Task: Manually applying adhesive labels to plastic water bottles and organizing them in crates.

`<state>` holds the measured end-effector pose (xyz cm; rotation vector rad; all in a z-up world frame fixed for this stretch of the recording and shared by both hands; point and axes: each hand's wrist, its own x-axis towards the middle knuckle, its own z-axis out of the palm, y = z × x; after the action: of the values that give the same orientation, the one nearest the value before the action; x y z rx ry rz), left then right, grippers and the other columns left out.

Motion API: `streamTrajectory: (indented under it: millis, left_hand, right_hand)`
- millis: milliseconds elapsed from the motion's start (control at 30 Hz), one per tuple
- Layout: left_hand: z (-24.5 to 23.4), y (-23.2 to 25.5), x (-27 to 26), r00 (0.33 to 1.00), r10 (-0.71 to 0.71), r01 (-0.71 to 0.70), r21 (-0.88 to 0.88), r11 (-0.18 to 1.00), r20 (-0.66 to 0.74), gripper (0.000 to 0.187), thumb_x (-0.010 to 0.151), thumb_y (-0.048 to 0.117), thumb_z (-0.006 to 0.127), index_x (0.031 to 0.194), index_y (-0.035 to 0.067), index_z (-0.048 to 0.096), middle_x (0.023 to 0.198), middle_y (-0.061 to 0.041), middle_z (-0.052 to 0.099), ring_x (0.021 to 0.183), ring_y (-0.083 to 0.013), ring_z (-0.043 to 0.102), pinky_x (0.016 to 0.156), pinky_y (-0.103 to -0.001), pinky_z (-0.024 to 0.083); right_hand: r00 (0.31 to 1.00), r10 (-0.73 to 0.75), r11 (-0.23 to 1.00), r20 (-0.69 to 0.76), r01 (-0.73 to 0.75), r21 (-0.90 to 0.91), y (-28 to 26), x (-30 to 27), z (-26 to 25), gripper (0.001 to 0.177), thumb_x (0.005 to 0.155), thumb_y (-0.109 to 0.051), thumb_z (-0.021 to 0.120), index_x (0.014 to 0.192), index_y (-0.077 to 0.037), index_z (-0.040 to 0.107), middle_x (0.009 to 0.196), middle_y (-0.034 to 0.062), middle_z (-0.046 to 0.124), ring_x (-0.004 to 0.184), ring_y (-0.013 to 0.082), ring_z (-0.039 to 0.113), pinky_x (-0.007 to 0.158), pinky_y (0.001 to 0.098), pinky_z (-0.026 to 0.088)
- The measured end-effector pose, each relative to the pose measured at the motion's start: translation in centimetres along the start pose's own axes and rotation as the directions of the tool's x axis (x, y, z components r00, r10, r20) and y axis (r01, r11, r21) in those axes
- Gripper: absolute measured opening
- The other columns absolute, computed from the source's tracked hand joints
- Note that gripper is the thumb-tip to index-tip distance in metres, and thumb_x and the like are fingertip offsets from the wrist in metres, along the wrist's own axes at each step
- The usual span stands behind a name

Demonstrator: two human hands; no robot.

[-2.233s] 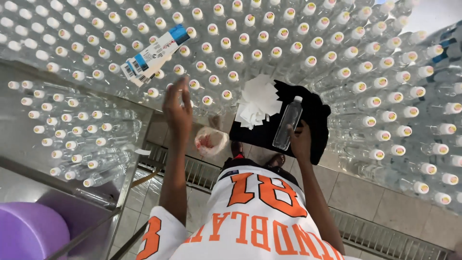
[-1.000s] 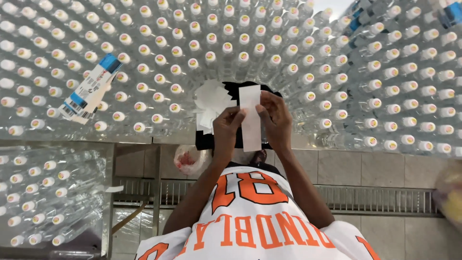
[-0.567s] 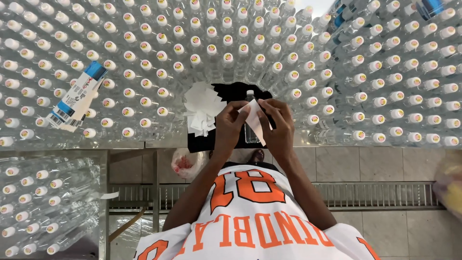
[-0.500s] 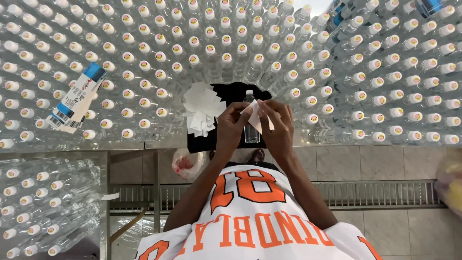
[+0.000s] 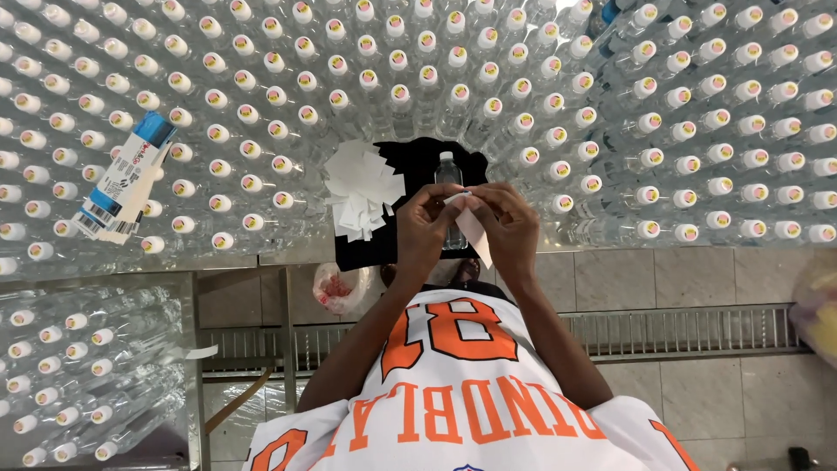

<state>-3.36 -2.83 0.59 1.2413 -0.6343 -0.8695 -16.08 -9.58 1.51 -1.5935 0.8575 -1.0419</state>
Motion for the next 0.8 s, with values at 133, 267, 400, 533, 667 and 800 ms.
streamTrajectory:
  millis: [133, 267, 400, 533, 667, 800]
  left_hand:
    - [0.4, 0.6, -0.3, 1.0, 0.008, -0.008, -0.01, 1.0, -0.006, 0.017, 0.103, 0.016, 0.082, 0.118, 0.008, 0.081, 0.095, -0.007, 0.08, 0.078, -0.0034, 0.064, 0.072, -0.026, 0.059]
    - [0.9, 1.0, -0.4, 0.999, 0.023, -0.023, 0.007, 1.0, 0.028, 0.017, 0.105, 0.012, 0.079, 0.121, 0.009, 0.084, 0.083, -0.006, 0.075, 0.076, -0.0032, 0.061, 0.072, -0.025, 0.056]
    - [0.7, 0.5, -0.4, 0.999, 0.034, -0.034, 0.049, 0.998, 0.015, 0.016, 0.103, 0.01, 0.08, 0.118, 0.011, 0.086, 0.086, -0.005, 0.075, 0.08, -0.004, 0.061, 0.077, -0.026, 0.057]
    - [-0.5, -0.8, 0.5, 0.989, 0.069, -0.062, 0.063, 0.996, -0.127, 0.02, 0.109, 0.015, 0.075, 0.128, 0.012, 0.082, 0.096, -0.006, 0.075, 0.087, -0.006, 0.063, 0.085, -0.032, 0.059]
    - [-1.9, -1.3, 1.5, 0.96, 0.102, -0.097, 0.031, 0.995, -0.26, 0.027, 0.114, 0.015, 0.068, 0.141, 0.017, 0.073, 0.115, -0.004, 0.071, 0.097, -0.0036, 0.063, 0.091, -0.036, 0.059]
    - [-2.4, -1.8, 1.8, 0.94, 0.18, -0.175, 0.044, 0.984, -0.291, 0.031, 0.116, 0.016, 0.067, 0.146, 0.021, 0.064, 0.123, 0.002, 0.068, 0.101, -0.0001, 0.064, 0.093, -0.032, 0.055]
  right_hand:
    - [0.99, 0.137, 0.979, -0.018, -0.133, 0.154, -0.4, -0.1, -0.1, 0.017, 0.105, -0.016, 0.08, 0.113, -0.001, 0.082, 0.101, 0.0104, 0.077, 0.099, 0.013, 0.071, 0.089, 0.0341, 0.062]
    - [0.936, 0.351, 0.843, 0.013, -0.322, 0.43, 1.9, -0.6, -0.6, 0.015, 0.107, -0.015, 0.076, 0.11, -0.001, 0.08, 0.095, 0.008, 0.077, 0.093, 0.0083, 0.07, 0.088, 0.0296, 0.06]
    - [0.92, 0.389, 0.82, -0.041, -0.326, 0.471, 2.4, -0.7, -0.9, 0.015, 0.108, -0.014, 0.073, 0.111, 0.0, 0.077, 0.093, 0.0042, 0.075, 0.091, 0.0088, 0.072, 0.089, 0.0264, 0.058]
    - [0.949, 0.263, 0.954, -0.177, -0.228, 0.193, 2.4, -1.9, -1.7, 0.023, 0.112, -0.028, 0.073, 0.112, -0.005, 0.074, 0.098, 0.0052, 0.072, 0.095, 0.01, 0.065, 0.09, 0.0308, 0.053]
    - [0.986, 0.153, 0.988, -0.072, -0.153, -0.002, 4.9, -5.1, -3.1, 0.022, 0.112, -0.024, 0.073, 0.112, -0.002, 0.073, 0.107, 0.0143, 0.073, 0.106, 0.0217, 0.071, 0.1, 0.0397, 0.056]
    - [0.989, 0.103, 0.992, 0.102, -0.094, -0.085, 2.7, -3.5, -4.4, 0.013, 0.108, -0.01, 0.073, 0.115, 0.001, 0.072, 0.114, 0.0176, 0.074, 0.114, 0.0321, 0.074, 0.104, 0.0461, 0.058]
